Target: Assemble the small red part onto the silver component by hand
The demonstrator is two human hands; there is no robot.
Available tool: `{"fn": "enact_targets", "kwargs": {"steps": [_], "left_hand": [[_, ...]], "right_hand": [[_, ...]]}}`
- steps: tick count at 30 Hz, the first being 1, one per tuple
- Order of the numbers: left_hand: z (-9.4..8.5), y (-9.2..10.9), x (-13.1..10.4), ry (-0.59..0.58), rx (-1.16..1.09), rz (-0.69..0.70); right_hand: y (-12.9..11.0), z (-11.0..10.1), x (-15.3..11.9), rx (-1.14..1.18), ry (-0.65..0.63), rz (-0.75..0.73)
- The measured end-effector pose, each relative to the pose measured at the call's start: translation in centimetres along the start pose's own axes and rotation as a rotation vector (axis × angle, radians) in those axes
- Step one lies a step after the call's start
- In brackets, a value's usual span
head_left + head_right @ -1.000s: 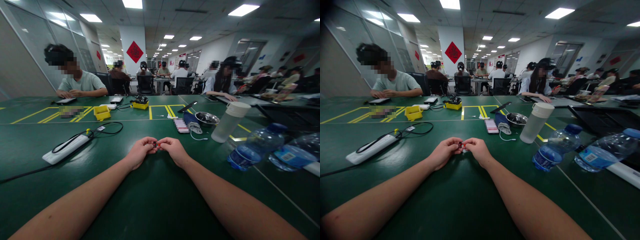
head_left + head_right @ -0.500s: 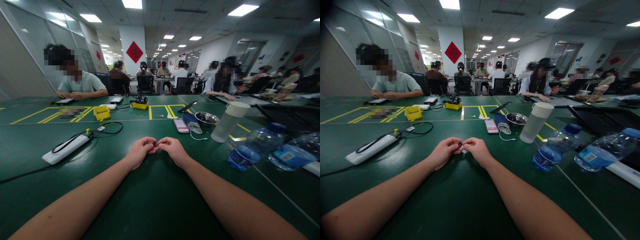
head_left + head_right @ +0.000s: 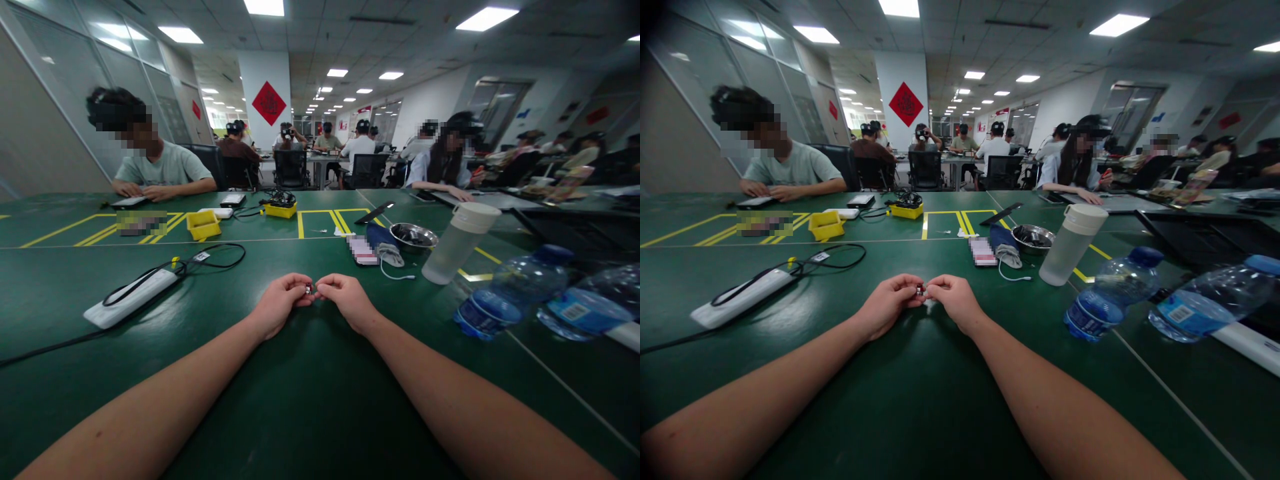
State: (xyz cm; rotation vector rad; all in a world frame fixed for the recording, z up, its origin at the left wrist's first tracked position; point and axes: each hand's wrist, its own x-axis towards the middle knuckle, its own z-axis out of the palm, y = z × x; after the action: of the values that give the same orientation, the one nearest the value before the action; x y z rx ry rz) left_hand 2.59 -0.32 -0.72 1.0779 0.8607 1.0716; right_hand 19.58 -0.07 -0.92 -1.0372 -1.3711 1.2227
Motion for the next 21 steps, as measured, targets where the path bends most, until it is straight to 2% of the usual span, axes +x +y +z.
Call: {"fn": "enact_targets", "kwargs": {"steps": [10, 17, 21], "left_hand": [[-0.02, -0.04, 0.00, 0.007, -0.014, 0.006], [0.01, 0.10, -0.29, -0.008, 0.165, 0.111], [-0.03, -0.01, -0.21, -0.023, 0.160, 0.079]], "right_hand": [[0.77, -0.08, 0.49, 0.052, -0.003, 0.024], [0.37, 0.06, 0.14, 0.031, -0.032, 0.012], [0.06, 0.13, -0.16, 0.036, -0.057, -0.003]]}}
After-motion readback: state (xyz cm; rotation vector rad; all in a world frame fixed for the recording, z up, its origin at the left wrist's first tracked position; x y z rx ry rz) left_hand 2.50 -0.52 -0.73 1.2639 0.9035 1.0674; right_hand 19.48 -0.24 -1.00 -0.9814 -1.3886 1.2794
